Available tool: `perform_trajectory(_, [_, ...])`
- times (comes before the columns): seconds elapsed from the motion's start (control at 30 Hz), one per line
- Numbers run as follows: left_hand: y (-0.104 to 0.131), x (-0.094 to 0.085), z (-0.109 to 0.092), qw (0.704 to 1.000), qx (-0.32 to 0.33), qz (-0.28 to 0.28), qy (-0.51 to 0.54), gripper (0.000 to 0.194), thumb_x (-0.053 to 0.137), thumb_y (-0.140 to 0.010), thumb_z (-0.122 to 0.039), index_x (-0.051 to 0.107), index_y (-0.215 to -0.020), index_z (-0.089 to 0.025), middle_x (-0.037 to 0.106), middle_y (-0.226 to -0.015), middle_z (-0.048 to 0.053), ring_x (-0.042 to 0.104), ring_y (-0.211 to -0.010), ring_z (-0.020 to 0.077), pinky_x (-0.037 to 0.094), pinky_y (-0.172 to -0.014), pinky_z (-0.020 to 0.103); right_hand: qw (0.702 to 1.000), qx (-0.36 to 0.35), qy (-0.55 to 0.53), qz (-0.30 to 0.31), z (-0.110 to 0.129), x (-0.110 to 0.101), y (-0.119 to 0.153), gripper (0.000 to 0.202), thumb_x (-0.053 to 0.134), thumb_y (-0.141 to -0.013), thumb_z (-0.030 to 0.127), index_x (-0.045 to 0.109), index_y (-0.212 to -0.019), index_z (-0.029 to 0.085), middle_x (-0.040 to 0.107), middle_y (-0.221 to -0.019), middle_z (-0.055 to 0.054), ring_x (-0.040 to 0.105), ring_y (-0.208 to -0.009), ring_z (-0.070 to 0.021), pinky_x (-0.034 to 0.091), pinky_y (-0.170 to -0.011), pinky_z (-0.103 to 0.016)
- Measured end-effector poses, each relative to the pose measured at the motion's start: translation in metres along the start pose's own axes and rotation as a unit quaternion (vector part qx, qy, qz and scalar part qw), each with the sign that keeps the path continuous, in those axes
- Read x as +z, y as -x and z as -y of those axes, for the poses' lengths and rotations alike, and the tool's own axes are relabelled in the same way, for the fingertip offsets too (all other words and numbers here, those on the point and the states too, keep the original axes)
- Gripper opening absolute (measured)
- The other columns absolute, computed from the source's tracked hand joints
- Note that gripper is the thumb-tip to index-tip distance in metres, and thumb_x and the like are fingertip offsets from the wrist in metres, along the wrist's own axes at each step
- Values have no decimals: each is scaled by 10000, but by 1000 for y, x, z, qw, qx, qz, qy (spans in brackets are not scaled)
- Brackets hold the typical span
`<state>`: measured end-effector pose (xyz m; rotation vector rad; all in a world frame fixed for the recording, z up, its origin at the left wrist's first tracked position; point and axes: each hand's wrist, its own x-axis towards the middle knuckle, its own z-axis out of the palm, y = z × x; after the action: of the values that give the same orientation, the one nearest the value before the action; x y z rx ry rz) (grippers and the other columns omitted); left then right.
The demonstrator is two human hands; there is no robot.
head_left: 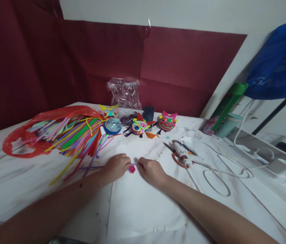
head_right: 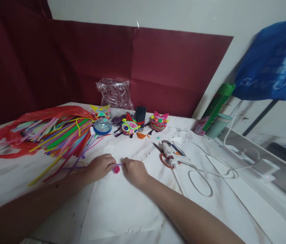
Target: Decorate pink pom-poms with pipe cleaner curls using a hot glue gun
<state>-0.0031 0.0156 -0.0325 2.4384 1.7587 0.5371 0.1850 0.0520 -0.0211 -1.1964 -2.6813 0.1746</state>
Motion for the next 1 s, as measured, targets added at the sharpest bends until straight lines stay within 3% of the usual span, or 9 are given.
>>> perform_trajectory(0.47, [6, -6, -3, 999, -34, -3, -39, 196, 441, -874, -122, 601, -780, -184, 598, -779, 25, 585, -786, 172, 405, -708, 268, 998, 7, 59, -17, 7, 15, -10, 169, 448, -923, 216, 609, -938, 168, 741, -806, -78, 695, -708, -210, 348, -548, -263])
perform_trajectory(0.7, [12, -7, -7, 1000, -19, -6, -13, 143, 623, -808, -334, 617, -847, -197, 610, -861, 7, 597, -807, 155, 421, -701, 240, 999, -36, 28, -6, 5, 11, -5, 161, 479, -916, 222, 634, -917, 177, 719, -840, -60, 669, -732, -179, 361, -572, -253])
perform_trajectory(0.83, [10, -6, -9, 1000, -26, 0, -13, 132, 634, -799, -315, 624, -842, -190, 605, -861, 13, 601, -807, 157, 425, -707, 245, 998, -60, 3, 6, 3, 3, -3, 186, 498, -903, 203, 680, -889, 165, 687, -905, -86, 650, -829, -185, 398, -636, -240])
perform_trajectory(1.0, [10, -7, -13, 999, -37, 7, -17, 132, 618, -818, -306, 629, -874, -188, 599, -868, 17, 606, -830, 171, 427, -731, 263, 997, -57, -48, 23, 2, 3, -1, 222, 498, -867, 94, 708, -921, 142, 691, -878, -74, 651, -789, -148, 438, -684, -200])
